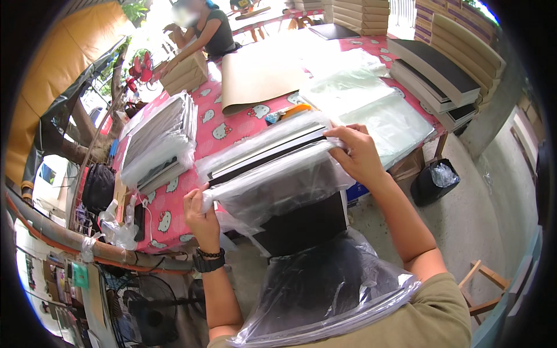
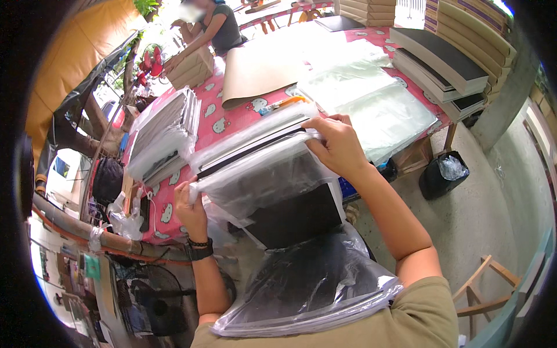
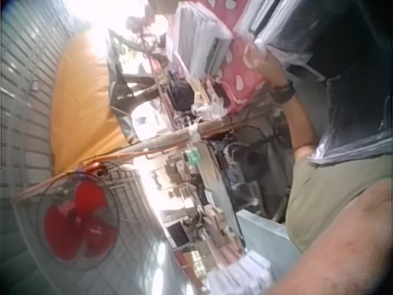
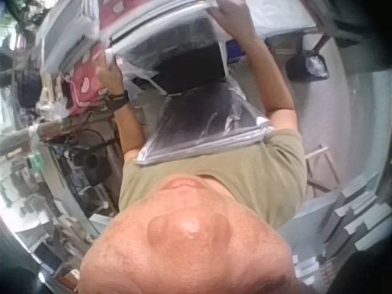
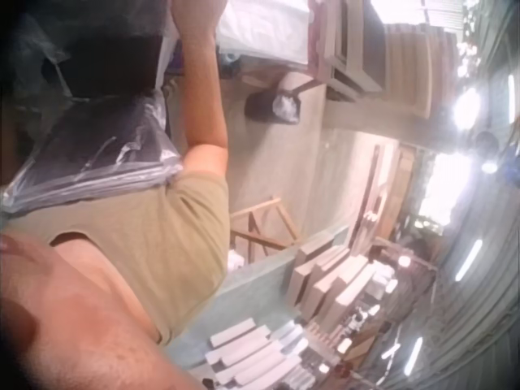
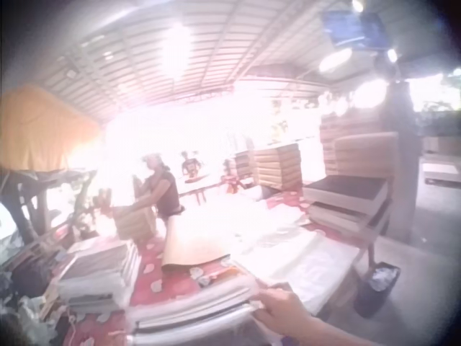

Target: The person places white boards and black boards into individual plastic sleeves, smoothing the plastic over the boards and stacking them together.

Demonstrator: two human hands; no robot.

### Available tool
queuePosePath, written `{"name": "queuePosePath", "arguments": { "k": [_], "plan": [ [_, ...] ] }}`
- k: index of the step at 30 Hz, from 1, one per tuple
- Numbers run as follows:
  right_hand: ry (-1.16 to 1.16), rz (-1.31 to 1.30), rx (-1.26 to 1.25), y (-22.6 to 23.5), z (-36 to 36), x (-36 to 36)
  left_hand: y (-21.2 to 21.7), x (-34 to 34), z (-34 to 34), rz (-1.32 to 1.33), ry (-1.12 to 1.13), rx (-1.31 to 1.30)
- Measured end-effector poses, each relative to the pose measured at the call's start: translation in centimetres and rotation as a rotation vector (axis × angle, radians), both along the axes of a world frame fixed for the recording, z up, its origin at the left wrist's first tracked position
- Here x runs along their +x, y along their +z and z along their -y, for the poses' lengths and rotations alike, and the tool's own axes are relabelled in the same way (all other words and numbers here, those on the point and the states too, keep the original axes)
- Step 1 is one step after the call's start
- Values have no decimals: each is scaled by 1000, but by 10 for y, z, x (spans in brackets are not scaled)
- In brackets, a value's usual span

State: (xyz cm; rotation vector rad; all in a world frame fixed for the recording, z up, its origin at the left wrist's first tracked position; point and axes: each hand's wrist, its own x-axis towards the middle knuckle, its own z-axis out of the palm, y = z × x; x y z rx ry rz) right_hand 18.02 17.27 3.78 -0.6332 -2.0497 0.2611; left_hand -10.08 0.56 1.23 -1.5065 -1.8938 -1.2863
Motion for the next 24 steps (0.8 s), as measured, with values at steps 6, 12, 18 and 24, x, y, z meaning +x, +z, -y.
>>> {"name": "queuePosePath", "arguments": {
  "k": [6,12,18,24],
  "plan": [
    [16,-42,121,8,22,13,8,1,3,39,-34,42],
    [463,-482,-1116,19,30,30,14,12,31,1110,-282,155],
    [701,-428,-1696,-19,30,33,-16,5,58,1700,-380,-42],
    [720,-514,-1868,-127,42,73,-129,-7,100,1717,-597,-658]
  ]
}}
